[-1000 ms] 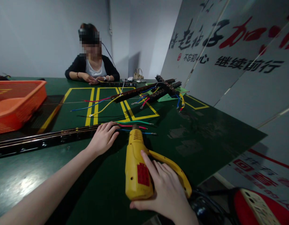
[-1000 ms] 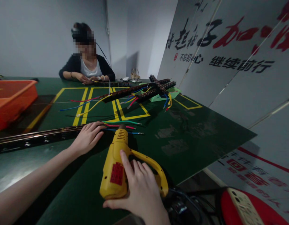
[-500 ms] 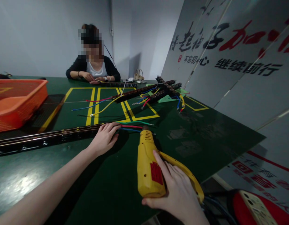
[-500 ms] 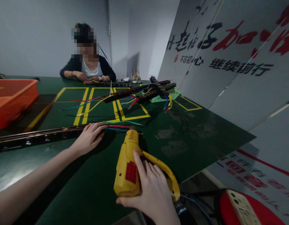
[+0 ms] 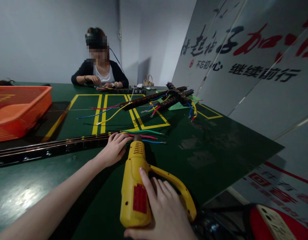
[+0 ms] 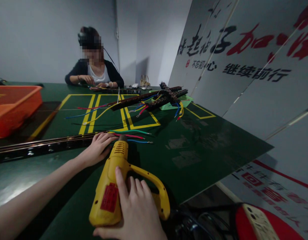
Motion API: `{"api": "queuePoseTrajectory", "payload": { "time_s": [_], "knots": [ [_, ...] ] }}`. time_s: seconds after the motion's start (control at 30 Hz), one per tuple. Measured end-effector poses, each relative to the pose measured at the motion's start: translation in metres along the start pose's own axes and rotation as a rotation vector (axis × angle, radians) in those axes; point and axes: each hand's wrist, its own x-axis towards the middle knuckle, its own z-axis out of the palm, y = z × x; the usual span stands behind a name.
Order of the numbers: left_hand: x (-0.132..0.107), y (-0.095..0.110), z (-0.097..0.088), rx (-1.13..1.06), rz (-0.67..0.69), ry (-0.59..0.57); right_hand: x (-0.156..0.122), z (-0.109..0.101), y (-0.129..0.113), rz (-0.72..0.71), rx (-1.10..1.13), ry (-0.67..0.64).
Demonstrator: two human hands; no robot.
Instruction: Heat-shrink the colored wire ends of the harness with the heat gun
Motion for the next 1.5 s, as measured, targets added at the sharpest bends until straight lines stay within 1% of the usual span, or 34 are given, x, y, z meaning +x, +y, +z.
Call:
{"api": "queuePoseTrajectory", "payload": {
  "time_s": [0.27,0.43,0.53,0.67,0.83,1.0,1.13,1.23,1.33,1.43,1.5],
  "knots": [
    [-0.001,0.000,-0.002,0.004,-0.021,0.014,0.001,0.003,0.005,-0.047,-0.006,0.016],
    [-0.001,0.001,-0.004,-0.006,-0.060,0.057,0.002,-0.001,0.013,0.017,0.030,-0.010],
    [0.000,0.000,-0.003,0.013,-0.048,0.076,0.001,-0.002,0.017,0.016,0.044,-0.001],
    [0.001,-0.001,0.000,0.035,-0.032,0.062,-0.003,-0.003,0.022,0.011,0.042,0.019],
    [0.003,0.000,0.001,0.061,-0.092,0.066,-0.013,-0.004,0.027,-0.047,-0.016,0.068],
    [0.003,0.000,-0.001,0.048,-0.165,0.086,-0.024,-0.005,0.031,-0.112,-0.050,0.074],
    [0.003,0.003,-0.003,0.116,-0.167,0.091,-0.027,-0.005,0.031,-0.129,-0.063,0.088],
    [0.006,0.008,-0.006,0.211,-0.129,0.076,-0.025,-0.005,0.030,-0.132,-0.048,0.083],
    [0.015,0.016,-0.007,0.296,-0.022,0.041,-0.026,-0.007,0.031,-0.138,-0.032,0.070],
    [0.032,0.026,-0.003,0.322,0.115,-0.039,-0.034,-0.008,0.036,-0.115,-0.054,0.078],
    [0.044,0.031,0.003,0.293,0.168,-0.099,-0.042,-0.008,0.041,-0.100,-0.095,0.084]
  ]
}}
